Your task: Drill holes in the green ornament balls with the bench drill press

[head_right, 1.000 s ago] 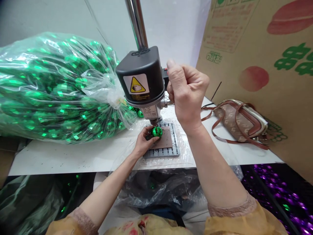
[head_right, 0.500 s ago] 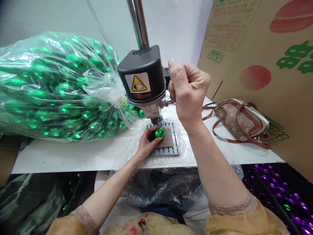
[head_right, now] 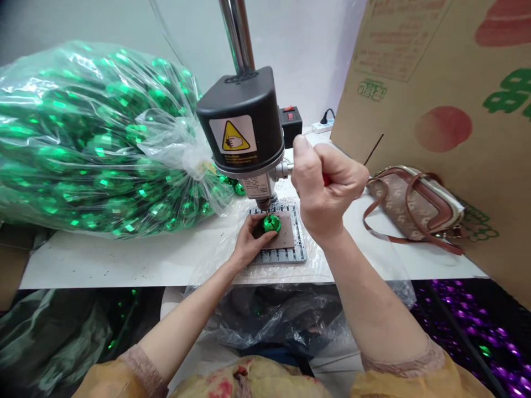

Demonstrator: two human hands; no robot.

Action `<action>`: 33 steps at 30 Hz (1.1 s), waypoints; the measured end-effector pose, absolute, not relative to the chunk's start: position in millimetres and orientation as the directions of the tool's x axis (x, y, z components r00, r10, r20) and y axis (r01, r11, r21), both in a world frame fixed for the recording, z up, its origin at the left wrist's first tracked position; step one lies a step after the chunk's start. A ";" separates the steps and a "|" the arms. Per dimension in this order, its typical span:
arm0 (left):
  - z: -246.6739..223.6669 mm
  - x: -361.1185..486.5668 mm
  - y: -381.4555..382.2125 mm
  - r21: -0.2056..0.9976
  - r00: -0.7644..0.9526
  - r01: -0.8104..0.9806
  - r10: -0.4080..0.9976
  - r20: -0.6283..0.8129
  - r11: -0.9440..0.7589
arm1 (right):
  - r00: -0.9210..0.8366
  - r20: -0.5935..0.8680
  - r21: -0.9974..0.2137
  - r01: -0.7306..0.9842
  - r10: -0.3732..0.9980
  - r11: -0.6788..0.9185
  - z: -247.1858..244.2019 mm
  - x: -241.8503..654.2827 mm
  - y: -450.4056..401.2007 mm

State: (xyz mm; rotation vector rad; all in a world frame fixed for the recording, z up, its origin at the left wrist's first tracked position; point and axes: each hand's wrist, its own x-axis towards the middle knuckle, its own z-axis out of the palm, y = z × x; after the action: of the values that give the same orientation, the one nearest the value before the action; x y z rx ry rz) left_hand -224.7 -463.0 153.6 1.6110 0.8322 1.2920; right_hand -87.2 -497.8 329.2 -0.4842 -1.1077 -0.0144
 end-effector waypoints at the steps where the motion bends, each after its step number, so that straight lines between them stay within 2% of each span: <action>1: 153.5 -224.7 -463.0 0.921 0.235 -0.027 0.893 0.383 -0.388 | 0.457 0.863 -0.362 0.259 0.217 0.895 326.9 -86.7 -497.6; 14: 155.4 -224.8 -464.4 0.916 0.250 -0.043 0.883 0.397 -0.399 | 0.445 0.884 -0.267 0.236 0.141 0.934 311.7 -87.4 -496.8; 23: 153.1 -224.6 -463.6 0.917 0.245 -0.049 0.885 0.395 -0.396 | 0.473 0.879 -0.222 0.308 0.054 0.925 297.0 -84.5 -493.2; 30: 153.1 -224.6 -463.4 0.913 0.242 -0.049 0.883 0.403 -0.404 | 0.362 0.931 -0.044 0.223 -0.041 0.974 292.4 -79.0 -488.2; 33: 152.3 -225.0 -463.0 0.919 0.242 -0.051 0.888 0.392 -0.391 | 0.322 0.944 -0.006 0.232 -0.071 0.973 285.6 -78.0 -487.8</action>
State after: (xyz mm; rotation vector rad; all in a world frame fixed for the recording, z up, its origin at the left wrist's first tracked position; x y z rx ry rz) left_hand -225.0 -463.0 152.3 1.6051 0.7980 1.2982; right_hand -78.0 -487.8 285.6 -0.1500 -1.2286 -0.1999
